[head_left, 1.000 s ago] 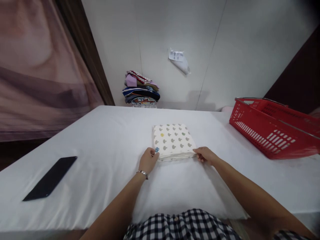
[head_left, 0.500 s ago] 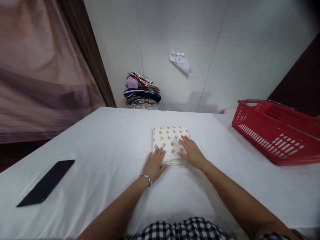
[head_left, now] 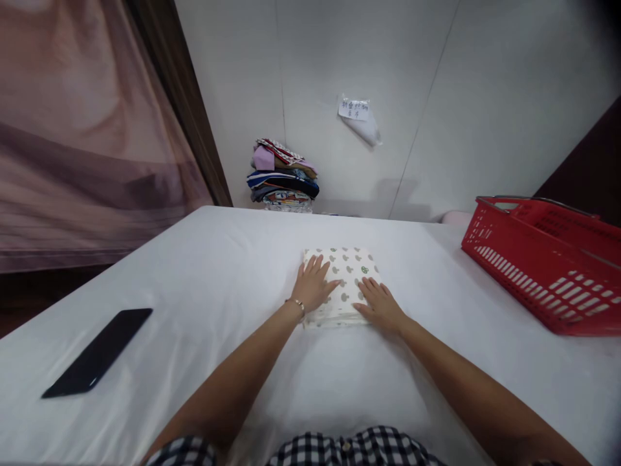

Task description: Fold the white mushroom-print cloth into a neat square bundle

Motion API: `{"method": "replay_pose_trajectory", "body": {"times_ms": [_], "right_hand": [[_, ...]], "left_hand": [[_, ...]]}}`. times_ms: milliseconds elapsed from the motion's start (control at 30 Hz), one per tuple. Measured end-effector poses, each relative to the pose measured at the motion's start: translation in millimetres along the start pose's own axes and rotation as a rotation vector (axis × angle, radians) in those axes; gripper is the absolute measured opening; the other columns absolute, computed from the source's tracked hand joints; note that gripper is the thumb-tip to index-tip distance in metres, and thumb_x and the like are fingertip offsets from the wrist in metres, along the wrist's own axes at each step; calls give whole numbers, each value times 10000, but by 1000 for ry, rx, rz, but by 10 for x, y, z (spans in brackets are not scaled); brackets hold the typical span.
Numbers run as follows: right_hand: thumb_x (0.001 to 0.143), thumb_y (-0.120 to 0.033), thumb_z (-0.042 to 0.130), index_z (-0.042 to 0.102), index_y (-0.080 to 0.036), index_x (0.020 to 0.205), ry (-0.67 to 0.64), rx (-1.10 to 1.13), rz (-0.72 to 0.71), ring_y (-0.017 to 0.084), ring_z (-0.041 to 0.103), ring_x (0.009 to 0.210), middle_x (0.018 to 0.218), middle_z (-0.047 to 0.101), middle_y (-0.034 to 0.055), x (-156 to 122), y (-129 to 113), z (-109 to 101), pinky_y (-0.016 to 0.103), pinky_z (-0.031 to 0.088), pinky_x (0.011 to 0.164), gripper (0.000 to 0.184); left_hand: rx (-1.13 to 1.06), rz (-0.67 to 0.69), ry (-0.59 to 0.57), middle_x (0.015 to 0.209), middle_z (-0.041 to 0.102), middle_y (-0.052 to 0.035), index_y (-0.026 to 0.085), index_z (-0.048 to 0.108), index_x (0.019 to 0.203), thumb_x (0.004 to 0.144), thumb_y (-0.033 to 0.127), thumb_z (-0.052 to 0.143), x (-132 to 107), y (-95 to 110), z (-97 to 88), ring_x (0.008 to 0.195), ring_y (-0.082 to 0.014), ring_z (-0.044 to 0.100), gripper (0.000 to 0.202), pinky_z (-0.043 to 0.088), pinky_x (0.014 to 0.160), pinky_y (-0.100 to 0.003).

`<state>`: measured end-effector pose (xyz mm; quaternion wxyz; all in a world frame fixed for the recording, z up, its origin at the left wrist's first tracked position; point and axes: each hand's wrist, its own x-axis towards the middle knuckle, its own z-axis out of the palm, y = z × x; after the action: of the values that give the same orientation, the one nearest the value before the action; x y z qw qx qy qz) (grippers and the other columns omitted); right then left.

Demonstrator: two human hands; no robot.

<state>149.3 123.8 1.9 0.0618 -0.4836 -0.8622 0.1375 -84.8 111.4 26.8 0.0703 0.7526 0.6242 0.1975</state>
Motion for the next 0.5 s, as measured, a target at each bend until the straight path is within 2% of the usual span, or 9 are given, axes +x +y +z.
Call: {"method": "replay_pose_trajectory", "body": {"times_ms": [133,200,300,367,500], "right_hand": [[868,-623,319,301,-201,1428,-101,63,35,281,117,1395,1513,192,100,131,-5,-202,466,141,1104,702],[879,-608,300,299,-194,1427,-31,62,39,277,104,1397,1517,180,100,302,-32,-328,464,139,1103,687],[894,-599,250,212,-160,1452,145,3,-6,239,26,1406,1534,87,92,666,-57,-432,439,79,1114,712],[902,-573,253,198,-115,1451,174,-54,14,232,11,1407,1534,67,107,914,-28,-399,428,58,1115,716],[905,-532,279,250,-93,1428,76,-114,157,258,96,1395,1518,164,122,1232,124,-167,459,110,1098,683]], "left_hand": [[75,-68,-80,1494,237,-150,131,376,1371,852,605,335,174,-76,297,1390,-302,128,704,101,1113,-492],[109,-65,-100,1499,218,-153,110,354,1384,858,613,292,163,-99,389,1390,-305,121,730,96,1114,-493],[154,-64,-109,1509,194,-136,111,319,1405,867,617,239,135,-111,409,1395,-292,102,742,92,1118,-481],[172,-68,-123,1513,186,-126,116,301,1415,870,616,221,133,-115,392,1397,-284,94,744,89,1121,-474],[176,-61,-132,1516,182,-115,128,297,1418,869,621,210,124,-134,399,1399,-272,90,743,82,1125,-461]]}}
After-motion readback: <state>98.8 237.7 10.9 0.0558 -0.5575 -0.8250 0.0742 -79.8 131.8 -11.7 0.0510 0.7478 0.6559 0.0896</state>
